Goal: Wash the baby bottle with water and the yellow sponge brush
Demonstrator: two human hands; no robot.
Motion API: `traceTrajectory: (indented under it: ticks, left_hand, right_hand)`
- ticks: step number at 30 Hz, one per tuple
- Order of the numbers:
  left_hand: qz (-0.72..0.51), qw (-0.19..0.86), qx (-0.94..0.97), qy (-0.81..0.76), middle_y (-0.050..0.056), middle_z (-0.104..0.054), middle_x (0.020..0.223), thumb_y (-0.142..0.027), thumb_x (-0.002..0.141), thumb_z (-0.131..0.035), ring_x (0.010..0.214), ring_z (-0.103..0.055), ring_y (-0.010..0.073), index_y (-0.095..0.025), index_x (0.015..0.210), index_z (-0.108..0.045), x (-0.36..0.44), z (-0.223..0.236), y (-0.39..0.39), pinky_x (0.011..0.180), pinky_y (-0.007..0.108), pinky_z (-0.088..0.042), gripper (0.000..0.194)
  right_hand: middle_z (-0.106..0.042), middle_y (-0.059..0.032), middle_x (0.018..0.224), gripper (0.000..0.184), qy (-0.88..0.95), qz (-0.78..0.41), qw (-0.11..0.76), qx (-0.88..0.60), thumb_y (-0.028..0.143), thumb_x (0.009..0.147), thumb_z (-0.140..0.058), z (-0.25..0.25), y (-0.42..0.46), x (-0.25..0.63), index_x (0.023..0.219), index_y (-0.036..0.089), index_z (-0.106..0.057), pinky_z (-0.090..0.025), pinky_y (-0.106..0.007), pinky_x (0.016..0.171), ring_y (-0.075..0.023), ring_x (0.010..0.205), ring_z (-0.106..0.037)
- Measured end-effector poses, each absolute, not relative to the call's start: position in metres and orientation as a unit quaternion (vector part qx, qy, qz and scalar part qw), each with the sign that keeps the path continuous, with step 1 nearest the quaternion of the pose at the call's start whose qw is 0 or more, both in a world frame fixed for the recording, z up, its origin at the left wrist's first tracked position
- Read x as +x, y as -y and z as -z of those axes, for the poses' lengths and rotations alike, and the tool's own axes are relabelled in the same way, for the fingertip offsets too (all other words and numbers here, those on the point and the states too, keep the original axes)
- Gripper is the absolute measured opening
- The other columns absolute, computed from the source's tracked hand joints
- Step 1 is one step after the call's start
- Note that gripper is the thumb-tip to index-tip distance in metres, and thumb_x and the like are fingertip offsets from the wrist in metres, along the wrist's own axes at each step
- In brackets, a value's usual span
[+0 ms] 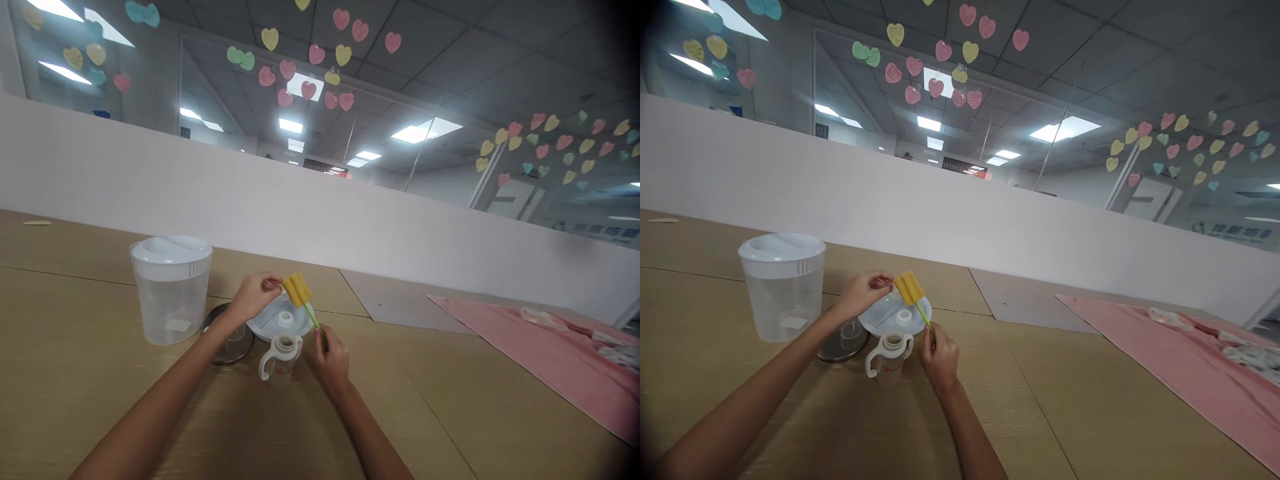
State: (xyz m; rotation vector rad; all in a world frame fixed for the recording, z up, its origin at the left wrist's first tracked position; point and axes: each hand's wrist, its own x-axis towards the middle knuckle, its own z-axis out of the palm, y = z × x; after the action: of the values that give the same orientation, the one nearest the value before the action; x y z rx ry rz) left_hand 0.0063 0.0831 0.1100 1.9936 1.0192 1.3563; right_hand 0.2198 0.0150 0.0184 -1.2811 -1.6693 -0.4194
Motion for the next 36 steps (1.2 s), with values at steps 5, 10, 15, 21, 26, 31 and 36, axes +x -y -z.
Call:
traceTrajectory:
  ticks: [5, 10, 15, 21, 26, 31, 36]
  left_hand:
    - [-0.533, 0.352, 0.700, -0.320, 0.000, -0.062, 0.071, -0.027, 0.067, -0.058, 0.070, -0.059, 0.0137, -0.015, 0.081, -0.060, 0.002, -0.116, -0.078, 0.065, 0.023, -0.045, 0.018]
    - [-0.541, 0.316, 0.702, -0.340, 0.000, -0.060, 0.069, -0.027, 0.070, -0.049, 0.069, -0.059, 0.0141, -0.015, 0.084, -0.057, -0.009, -0.125, -0.077, 0.063, 0.023, -0.045, 0.020]
    - [-0.345, 0.179, 0.815, -0.430, 0.002, -0.063, 0.073, -0.028, 0.070, -0.047, 0.069, -0.057, 0.0148, -0.016, 0.080, -0.062, -0.041, -0.141, -0.069, 0.061, 0.023, -0.042, 0.022]
    - [-0.035, 0.222, 0.813, -0.537, 0.002, -0.064, 0.059, -0.019, 0.056, -0.057, 0.060, -0.059, 0.0160, -0.017, 0.061, -0.064, -0.051, -0.128, -0.068, 0.052, 0.022, -0.040, 0.008]
    - [0.017, 0.245, 0.786, -0.567, 0.004, -0.064, 0.054, -0.016, 0.051, -0.063, 0.059, -0.061, 0.0194, -0.016, 0.047, -0.057, -0.041, -0.116, -0.072, 0.053, 0.025, -0.045, 0.006]
    - [0.018, 0.224, 0.784, -0.578, 0.005, -0.063, 0.052, -0.014, 0.050, -0.064, 0.060, -0.062, 0.0216, -0.016, 0.048, -0.058, -0.040, -0.112, -0.073, 0.056, 0.028, -0.048, 0.007]
    - [0.011, 0.211, 0.789, -0.577, 0.005, -0.063, 0.051, -0.020, 0.058, -0.063, 0.053, -0.061, 0.0218, -0.015, 0.070, -0.067, -0.038, -0.118, -0.069, 0.054, 0.029, -0.047, 0.014]
  right_hand:
    - [-0.065, -0.0032, 0.065, 0.036, 0.673, 0.153, 0.477, -0.544, 0.036, 0.094, -0.035, -0.021, -0.014, 0.217, 0.093, 0.014, -0.063, -0.036, -0.020, 0.051, -0.0114, 0.053, -0.057]
    - [-0.066, -0.0033, 0.065, 0.038, 0.667, 0.140, 0.475, -0.557, 0.039, 0.094, -0.035, -0.023, -0.013, 0.217, 0.092, 0.014, -0.064, -0.036, -0.020, 0.051, -0.0114, 0.051, -0.056]
    - [-0.065, -0.0042, 0.063, 0.041, 0.659, 0.142, 0.486, -0.556, 0.041, 0.093, -0.034, -0.023, -0.016, 0.220, 0.088, 0.013, -0.065, -0.035, -0.020, 0.048, -0.0113, 0.047, -0.053]
    - [-0.064, -0.0031, 0.060, 0.038, 0.669, 0.145, 0.485, -0.545, 0.040, 0.092, -0.037, -0.023, -0.016, 0.219, 0.087, 0.014, -0.065, -0.036, -0.020, 0.049, -0.0114, 0.048, -0.054]
    - [-0.067, -0.0033, 0.066, 0.036, 0.673, 0.142, 0.490, -0.536, 0.038, 0.092, -0.038, -0.024, -0.015, 0.220, 0.088, 0.014, -0.064, -0.038, -0.020, 0.052, -0.0111, 0.051, -0.057]
    - [-0.064, -0.0023, 0.061, 0.036, 0.675, 0.155, 0.482, -0.537, 0.038, 0.092, -0.038, -0.024, -0.016, 0.220, 0.086, 0.014, -0.065, -0.036, -0.020, 0.050, -0.0102, 0.048, -0.054]
    - [-0.064, -0.0022, 0.060, 0.037, 0.673, 0.158, 0.486, -0.535, 0.039, 0.092, -0.038, -0.024, -0.016, 0.220, 0.086, 0.014, -0.065, -0.036, -0.020, 0.048, -0.0098, 0.045, -0.052]
